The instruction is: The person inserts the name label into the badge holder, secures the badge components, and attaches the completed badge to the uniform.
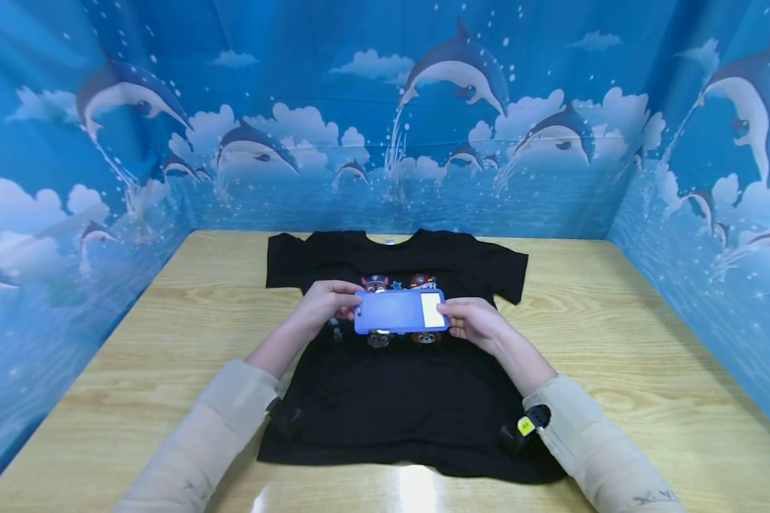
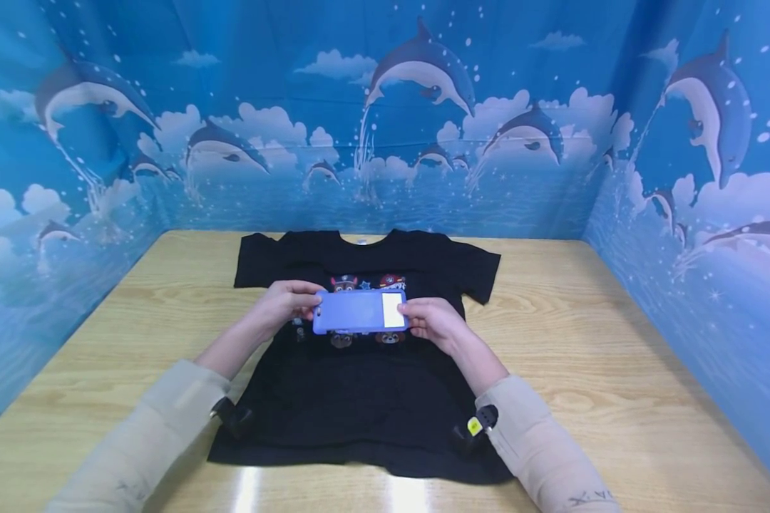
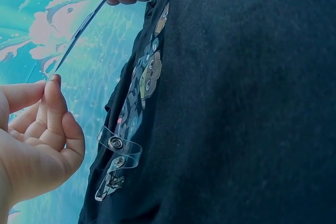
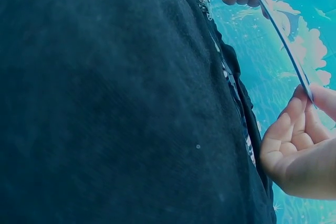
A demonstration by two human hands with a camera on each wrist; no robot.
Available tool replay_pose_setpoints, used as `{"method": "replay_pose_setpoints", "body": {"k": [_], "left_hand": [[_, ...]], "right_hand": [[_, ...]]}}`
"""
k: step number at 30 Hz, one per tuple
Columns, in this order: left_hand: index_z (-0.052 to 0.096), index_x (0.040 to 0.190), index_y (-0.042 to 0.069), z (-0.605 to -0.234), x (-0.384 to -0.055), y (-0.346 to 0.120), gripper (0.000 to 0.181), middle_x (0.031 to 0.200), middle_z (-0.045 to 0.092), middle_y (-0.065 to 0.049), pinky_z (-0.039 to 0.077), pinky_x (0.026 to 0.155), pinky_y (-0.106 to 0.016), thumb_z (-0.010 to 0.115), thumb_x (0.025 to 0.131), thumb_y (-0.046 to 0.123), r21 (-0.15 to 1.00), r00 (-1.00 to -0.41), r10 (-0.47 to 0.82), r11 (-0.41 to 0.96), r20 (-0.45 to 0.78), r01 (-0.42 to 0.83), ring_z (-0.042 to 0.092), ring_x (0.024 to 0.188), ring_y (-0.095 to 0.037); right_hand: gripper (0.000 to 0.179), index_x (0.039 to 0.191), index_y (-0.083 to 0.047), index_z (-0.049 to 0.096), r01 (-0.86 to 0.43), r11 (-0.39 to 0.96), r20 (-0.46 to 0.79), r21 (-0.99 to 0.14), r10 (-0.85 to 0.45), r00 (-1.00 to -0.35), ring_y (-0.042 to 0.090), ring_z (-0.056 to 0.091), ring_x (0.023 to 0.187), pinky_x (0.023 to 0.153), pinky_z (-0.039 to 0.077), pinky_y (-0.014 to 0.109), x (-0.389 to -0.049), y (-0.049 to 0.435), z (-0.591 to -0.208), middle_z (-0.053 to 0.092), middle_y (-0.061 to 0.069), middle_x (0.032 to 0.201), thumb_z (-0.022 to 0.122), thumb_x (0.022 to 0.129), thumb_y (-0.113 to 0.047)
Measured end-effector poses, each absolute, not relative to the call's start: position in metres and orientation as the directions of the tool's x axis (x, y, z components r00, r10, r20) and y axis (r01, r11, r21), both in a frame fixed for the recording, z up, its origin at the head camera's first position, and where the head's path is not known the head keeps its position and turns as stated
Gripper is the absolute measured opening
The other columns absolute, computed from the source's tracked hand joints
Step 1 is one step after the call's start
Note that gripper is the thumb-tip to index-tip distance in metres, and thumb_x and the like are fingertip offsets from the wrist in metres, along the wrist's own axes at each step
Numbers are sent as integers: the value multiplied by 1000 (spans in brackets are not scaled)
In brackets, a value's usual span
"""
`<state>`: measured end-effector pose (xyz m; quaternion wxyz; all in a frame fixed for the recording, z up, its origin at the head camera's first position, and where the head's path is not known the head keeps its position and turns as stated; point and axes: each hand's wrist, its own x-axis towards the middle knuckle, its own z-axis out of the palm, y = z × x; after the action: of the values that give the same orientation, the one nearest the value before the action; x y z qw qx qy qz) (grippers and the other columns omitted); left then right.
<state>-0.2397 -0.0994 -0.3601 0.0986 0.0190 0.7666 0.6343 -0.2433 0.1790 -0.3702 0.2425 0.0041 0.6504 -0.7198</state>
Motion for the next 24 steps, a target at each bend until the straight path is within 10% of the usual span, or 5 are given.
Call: {"method": "replay_pose_setpoints", "body": {"k": [24], "left_hand": [[61,112,-8,-361,-240,-96,27,76,61,-6,50,63,-25,58,88,3,979,-980,154,175,-127,-100,56,58,-11]], "right_hand": [[10,97,-3,58,360,-33,-326,-933,-350,-878,9,58,63,64,45,23,-246,175,-372,65,0,73,55,92,-11]]}}
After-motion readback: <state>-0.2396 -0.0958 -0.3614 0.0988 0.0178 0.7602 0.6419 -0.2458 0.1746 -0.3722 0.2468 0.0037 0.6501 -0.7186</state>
